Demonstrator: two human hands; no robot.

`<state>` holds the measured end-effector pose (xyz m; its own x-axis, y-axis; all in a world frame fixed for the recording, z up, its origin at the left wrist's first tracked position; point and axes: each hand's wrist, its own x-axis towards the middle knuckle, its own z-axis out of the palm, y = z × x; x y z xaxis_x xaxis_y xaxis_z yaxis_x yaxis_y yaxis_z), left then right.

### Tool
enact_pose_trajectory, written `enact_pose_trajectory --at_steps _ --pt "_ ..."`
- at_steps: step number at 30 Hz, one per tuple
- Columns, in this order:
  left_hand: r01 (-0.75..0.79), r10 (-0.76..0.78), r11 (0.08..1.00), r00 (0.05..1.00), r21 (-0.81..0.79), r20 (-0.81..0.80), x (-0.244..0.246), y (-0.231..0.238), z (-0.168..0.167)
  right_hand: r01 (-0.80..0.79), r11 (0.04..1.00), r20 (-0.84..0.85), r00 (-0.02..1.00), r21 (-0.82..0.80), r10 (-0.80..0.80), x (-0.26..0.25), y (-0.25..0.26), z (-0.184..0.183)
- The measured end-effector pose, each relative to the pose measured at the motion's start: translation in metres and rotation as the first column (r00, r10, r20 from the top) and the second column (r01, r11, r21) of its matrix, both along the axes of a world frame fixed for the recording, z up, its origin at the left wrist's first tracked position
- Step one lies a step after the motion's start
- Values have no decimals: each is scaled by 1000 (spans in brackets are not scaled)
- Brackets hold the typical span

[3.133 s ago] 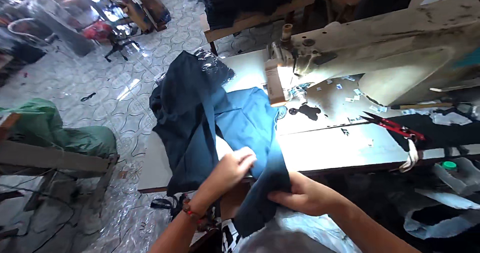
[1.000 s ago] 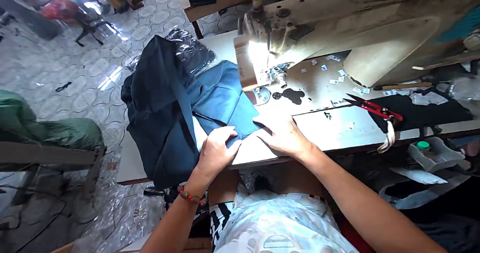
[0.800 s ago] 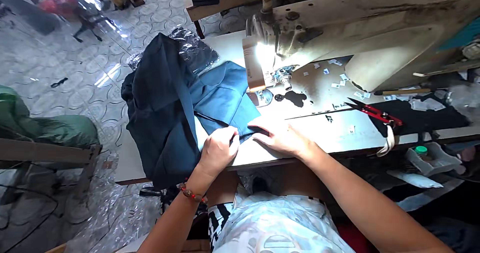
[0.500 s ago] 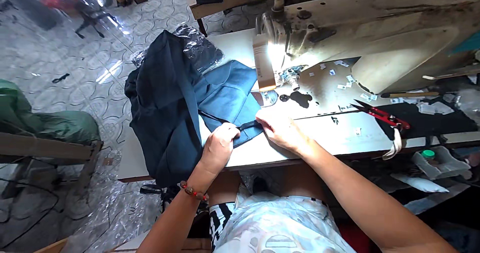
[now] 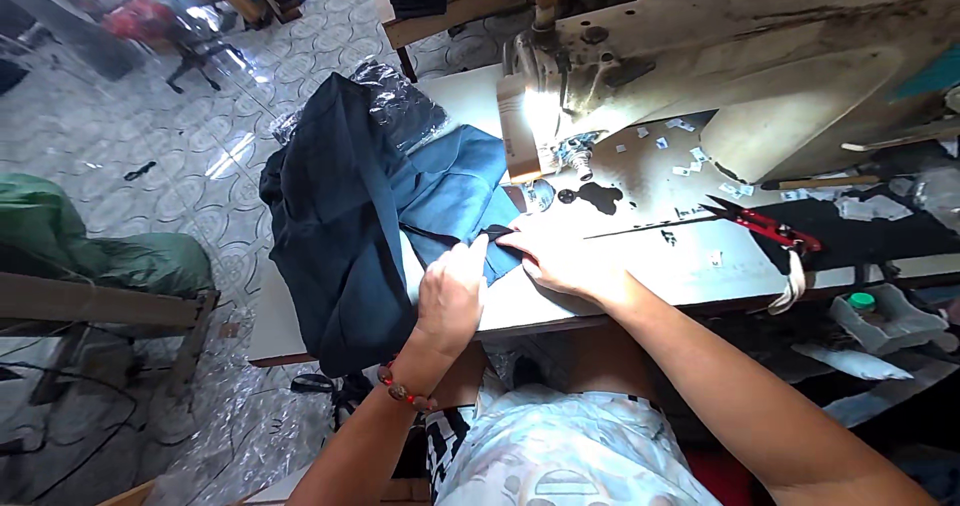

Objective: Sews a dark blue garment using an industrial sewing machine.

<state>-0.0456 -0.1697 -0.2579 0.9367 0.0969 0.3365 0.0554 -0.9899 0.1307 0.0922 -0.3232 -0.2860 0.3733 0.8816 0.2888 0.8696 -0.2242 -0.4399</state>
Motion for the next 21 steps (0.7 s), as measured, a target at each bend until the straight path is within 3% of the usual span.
enact_pose_trajectory --at_steps 5,8,12,21 --pt "174 -178 977 984 -125 -26 1 -1 -14 -23 1000 -28 999 -4 23 4 1 2" --pt "156 -173 969 982 -193 -73 2 15 -19 -46 996 -27 998 72 48 7 -3 -2" --pt "157 -159 963 987 -218 7 2 25 -28 -78 985 -31 996 157 83 12 -10 -12" --pt "68 -71 948 997 -311 2 6 26 -26 53 980 -71 997 191 -40 13 -13 -7"
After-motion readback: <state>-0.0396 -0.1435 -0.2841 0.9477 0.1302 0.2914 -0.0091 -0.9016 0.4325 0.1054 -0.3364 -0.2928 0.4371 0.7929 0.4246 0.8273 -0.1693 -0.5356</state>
